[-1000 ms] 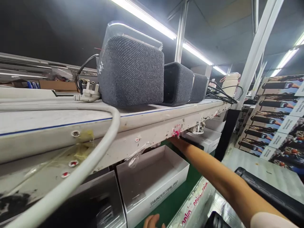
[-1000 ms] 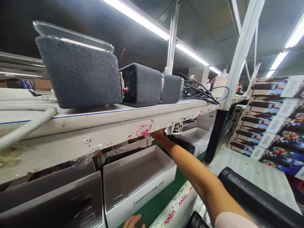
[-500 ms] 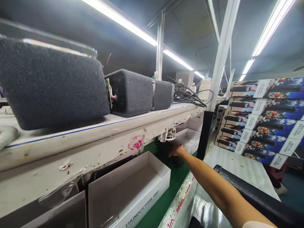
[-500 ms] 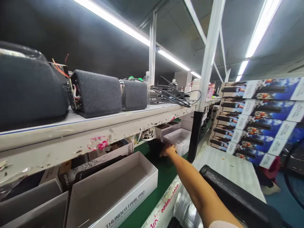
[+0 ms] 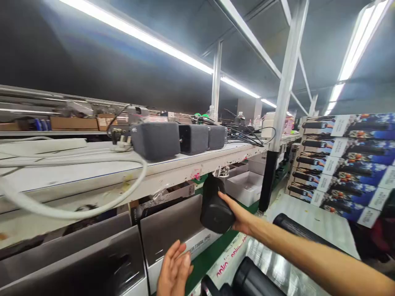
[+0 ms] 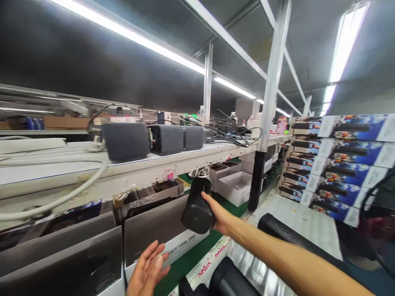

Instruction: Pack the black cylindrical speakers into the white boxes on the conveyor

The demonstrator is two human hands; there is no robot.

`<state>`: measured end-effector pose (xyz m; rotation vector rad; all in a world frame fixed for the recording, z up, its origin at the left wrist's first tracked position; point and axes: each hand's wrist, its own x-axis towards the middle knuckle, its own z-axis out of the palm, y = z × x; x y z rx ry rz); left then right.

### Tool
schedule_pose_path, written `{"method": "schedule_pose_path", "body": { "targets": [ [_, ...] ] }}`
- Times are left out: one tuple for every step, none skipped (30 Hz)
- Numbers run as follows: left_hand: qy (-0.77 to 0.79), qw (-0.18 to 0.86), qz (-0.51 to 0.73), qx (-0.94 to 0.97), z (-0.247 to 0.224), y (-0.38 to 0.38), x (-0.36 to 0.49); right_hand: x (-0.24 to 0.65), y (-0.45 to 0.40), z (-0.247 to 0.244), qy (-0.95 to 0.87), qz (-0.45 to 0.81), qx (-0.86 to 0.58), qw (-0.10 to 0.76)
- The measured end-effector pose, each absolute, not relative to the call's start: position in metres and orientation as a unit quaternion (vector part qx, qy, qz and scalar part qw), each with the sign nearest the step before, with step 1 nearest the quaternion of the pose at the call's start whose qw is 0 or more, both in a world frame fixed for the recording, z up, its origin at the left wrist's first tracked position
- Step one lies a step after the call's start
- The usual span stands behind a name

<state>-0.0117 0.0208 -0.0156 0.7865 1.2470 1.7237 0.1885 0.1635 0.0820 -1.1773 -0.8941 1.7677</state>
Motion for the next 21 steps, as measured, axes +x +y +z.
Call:
{"method": "schedule_pose_path", "body": {
  "targets": [
    [0.476,0.45,0.694,0.3,-0.004,0.019,-0.007,0.172,0.144,0.077,-0.337,0.719,-0.445,0.414],
    [0.46,0.471,0.695,0.29,0.007,0.018,-0.002,0.155,0.125,0.072,-0.329,0.734,-0.421,0.418],
    [0.454,0.483,0.693,0.284,0.017,0.017,0.003,0.139,0.108,0.067,-0.327,0.747,-0.398,0.42],
    [0.461,0.483,0.69,0.278,0.025,0.017,0.007,0.125,0.093,0.063,-0.332,0.755,-0.379,0.42],
    [0.478,0.473,0.688,0.274,0.033,0.017,0.009,0.113,0.081,0.059,-0.345,0.756,-0.364,0.421],
    [0.496,0.456,0.688,0.269,0.039,0.016,0.009,0.104,0.071,0.056,-0.367,0.75,-0.353,0.421],
    [0.512,0.433,0.694,0.262,0.044,0.016,0.008,0.099,0.064,0.054,-0.399,0.739,-0.35,0.415],
    [0.524,0.409,0.702,0.255,0.048,0.014,0.004,0.098,0.059,0.053,-0.442,0.721,-0.356,0.398],
    [0.53,0.384,0.713,0.252,0.051,0.012,-0.002,0.101,0.058,0.054,-0.498,0.694,-0.372,0.364],
    [0.532,0.36,0.724,0.253,0.052,0.011,-0.01,0.107,0.059,0.056,-0.57,0.648,-0.392,0.319],
    [0.532,0.341,0.733,0.252,0.052,0.009,-0.019,0.116,0.062,0.061,-0.649,0.576,-0.414,0.275],
    [0.531,0.33,0.74,0.25,0.052,0.008,-0.029,0.125,0.066,0.067,-0.73,0.476,-0.425,0.244],
    [0.528,0.33,0.742,0.248,0.051,0.008,-0.038,0.135,0.072,0.073,-0.804,0.356,-0.417,0.231],
    [0.521,0.342,0.742,0.246,0.049,0.008,-0.047,0.142,0.079,0.081,-0.861,0.228,-0.389,0.235],
    [0.511,0.362,0.741,0.243,0.048,0.008,-0.055,0.147,0.086,0.088,-0.898,0.107,-0.348,0.246],
    [0.495,0.388,0.739,0.242,0.047,0.01,-0.062,0.148,0.093,0.094,-0.92,0.01,-0.302,0.25],
    [0.477,0.411,0.737,0.247,0.046,0.011,-0.067,0.146,0.1,0.098,-0.934,-0.058,-0.26,0.239],
    [0.459,0.428,0.735,0.255,0.046,0.013,-0.07,0.141,0.105,0.102,-0.944,-0.098,-0.23,0.214],
    [0.445,0.436,0.735,0.267,0.046,0.014,-0.073,0.135,0.111,0.103,-0.953,-0.115,-0.213,0.182],
    [0.446,0.428,0.735,0.281,0.045,0.015,-0.074,0.128,0.116,0.104,-0.96,-0.113,-0.205,0.153],
    [0.466,0.402,0.73,0.297,0.043,0.016,-0.075,0.121,0.12,0.104,-0.965,-0.1,-0.204,0.133]
  ]
}}
